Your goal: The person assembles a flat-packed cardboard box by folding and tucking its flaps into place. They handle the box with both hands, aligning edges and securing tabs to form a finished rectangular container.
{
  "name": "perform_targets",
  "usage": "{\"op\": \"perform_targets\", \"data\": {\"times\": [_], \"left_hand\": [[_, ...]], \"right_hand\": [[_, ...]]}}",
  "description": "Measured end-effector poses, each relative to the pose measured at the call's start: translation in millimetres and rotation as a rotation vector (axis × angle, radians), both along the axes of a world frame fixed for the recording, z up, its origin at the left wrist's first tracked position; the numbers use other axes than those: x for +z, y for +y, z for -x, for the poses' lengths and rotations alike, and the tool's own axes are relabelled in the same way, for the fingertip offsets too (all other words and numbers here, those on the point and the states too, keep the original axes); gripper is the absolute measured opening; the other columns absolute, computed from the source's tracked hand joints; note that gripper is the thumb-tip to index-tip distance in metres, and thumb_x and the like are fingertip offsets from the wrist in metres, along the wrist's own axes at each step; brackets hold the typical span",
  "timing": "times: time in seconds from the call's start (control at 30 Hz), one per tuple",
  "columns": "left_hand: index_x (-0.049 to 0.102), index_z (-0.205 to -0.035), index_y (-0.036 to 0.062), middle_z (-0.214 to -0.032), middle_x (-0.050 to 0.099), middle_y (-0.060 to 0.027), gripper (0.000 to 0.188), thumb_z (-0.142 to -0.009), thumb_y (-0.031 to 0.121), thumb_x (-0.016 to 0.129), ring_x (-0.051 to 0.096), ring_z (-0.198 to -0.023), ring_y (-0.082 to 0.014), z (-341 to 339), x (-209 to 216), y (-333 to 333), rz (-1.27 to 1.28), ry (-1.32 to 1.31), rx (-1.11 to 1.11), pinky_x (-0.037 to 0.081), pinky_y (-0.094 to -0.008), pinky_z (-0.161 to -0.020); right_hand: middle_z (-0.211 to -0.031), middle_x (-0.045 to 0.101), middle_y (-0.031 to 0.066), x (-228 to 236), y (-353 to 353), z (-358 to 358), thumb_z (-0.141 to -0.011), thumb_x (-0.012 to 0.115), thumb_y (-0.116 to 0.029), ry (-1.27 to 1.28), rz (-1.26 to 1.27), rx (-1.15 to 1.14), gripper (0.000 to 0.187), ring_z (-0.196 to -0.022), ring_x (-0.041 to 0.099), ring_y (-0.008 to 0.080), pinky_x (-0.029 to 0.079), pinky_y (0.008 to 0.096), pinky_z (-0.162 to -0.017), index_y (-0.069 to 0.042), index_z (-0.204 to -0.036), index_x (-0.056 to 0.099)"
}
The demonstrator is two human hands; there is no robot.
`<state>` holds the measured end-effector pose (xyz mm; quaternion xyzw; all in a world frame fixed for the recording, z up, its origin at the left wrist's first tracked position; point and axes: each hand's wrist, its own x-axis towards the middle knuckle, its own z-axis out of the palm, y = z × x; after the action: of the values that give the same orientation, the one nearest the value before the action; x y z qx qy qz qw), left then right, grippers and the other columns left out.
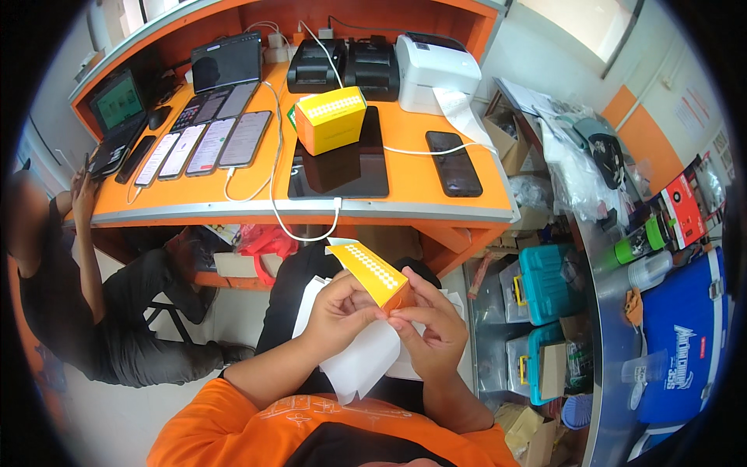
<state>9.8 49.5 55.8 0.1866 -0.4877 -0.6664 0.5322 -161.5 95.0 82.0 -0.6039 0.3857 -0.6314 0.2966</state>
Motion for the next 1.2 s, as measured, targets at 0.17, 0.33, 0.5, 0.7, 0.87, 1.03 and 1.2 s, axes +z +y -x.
{"op": "perform_targets", "data": {"times": [0.17, 0.33, 0.5, 0.7, 0.87, 1.03, 1.2], "left_hand": [[0.069, -0.118, 0.0012, -0.120, 0.072, -0.0100, 0.035, -0.086, 0.001, 0.083, 0.070, -0.112, -0.0204, -4.1, 8.5, -3.3, 0.050, 0.049, -0.042, 0.054, -0.0346, -0.100], [0.071, -0.106, 0.0042, -0.115, 0.070, -0.0122, 0.029, -0.080, 0.005, 0.084, 0.070, -0.109, -0.0279, -13.8, 29.3, 2.0, 0.660, -0.587, 0.094, 0.055, -0.0365, -0.093], [0.064, -0.092, 0.0056, -0.107, 0.065, -0.0108, 0.012, -0.082, 0.010, 0.069, 0.065, -0.102, -0.0310, -1.4, 38.9, 15.6, 1.145, -0.829, -0.173, 0.054, -0.0404, -0.089], [0.070, -0.095, 0.0095, -0.137, 0.058, -0.0106, 0.010, -0.086, 0.014, 0.067, 0.050, -0.138, -0.0322, 7.9, 28.9, 24.6, 1.158, -1.052, -0.283, 0.043, -0.0484, -0.116], [0.071, -0.095, 0.0106, -0.153, 0.047, -0.0109, 0.011, -0.085, 0.013, 0.067, 0.027, -0.156, -0.0331, 10.6, 22.8, 29.7, 1.169, -1.155, -0.367, 0.031, -0.0561, -0.125], [0.072, -0.105, 0.0118, -0.157, 0.046, -0.0085, 0.019, -0.087, 0.018, 0.071, 0.028, -0.156, -0.0351, 8.0, 21.8, 27.5, 1.208, -1.205, -0.393, 0.033, -0.0570, -0.123], [0.050, -0.147, 0.0125, -0.149, 0.054, -0.0125, 0.059, -0.097, 0.034, 0.073, 0.052, -0.139, -0.0337, -3.6, 24.6, 19.0, 0.305, -0.700, -0.261, 0.046, -0.0480, -0.111]], "right_hand": [[-0.143, 0.060, 0.0269, -1.2, -1.4, 10.1, -0.088, 0.080, -0.007, 0.351, 0.189, -0.061, 0.006, -0.125, 0.065, 0.0315, 0.051, 0.0405, -0.106, -0.001, -0.089, 0.077], [-0.134, 0.065, 0.0233, -6.0, -4.8, 36.0, -0.106, 0.056, -0.026, -0.246, -0.110, 0.246, 0.032, -0.119, 0.066, 0.0266, 0.053, 0.0426, -0.101, 0.002, -0.103, 0.071], [-0.123, 0.069, 0.0169, 9.6, 0.9, 76.3, -0.108, 0.041, -0.055, -0.284, -0.474, 0.285, 0.060, -0.108, 0.067, 0.0231, 0.059, 0.0379, -0.086, -0.002, -0.133, 0.055], [-0.128, 0.067, 0.0135, 26.3, 16.5, 84.6, -0.101, 0.067, -0.021, 0.056, -0.635, 0.243, 0.042, -0.109, 0.064, 0.0192, 0.057, 0.0335, -0.083, -0.005, -0.137, 0.054], [-0.114, 0.073, 0.0106, 16.9, 14.9, 73.4, -0.100, 0.065, -0.008, 0.187, -0.679, 0.103, 0.031, -0.103, 0.067, 0.0150, 0.054, 0.0289, -0.084, 0.000, -0.129, 0.057], [-0.102, 0.074, 0.0085, 7.7, 10.0, 70.0, -0.100, 0.064, -0.005, 0.229, -0.609, -0.010, 0.018, -0.093, 0.069, 0.0119, 0.054, 0.0263, -0.080, 0.003, -0.116, 0.064], [-0.103, 0.076, 0.0158, 10.1, 13.9, 47.9, -0.092, 0.068, -0.001, 0.354, -0.263, -0.287, 0.013, -0.093, 0.075, 0.0220, 0.058, 0.0327, -0.081, 0.003, -0.105, 0.069]]}}
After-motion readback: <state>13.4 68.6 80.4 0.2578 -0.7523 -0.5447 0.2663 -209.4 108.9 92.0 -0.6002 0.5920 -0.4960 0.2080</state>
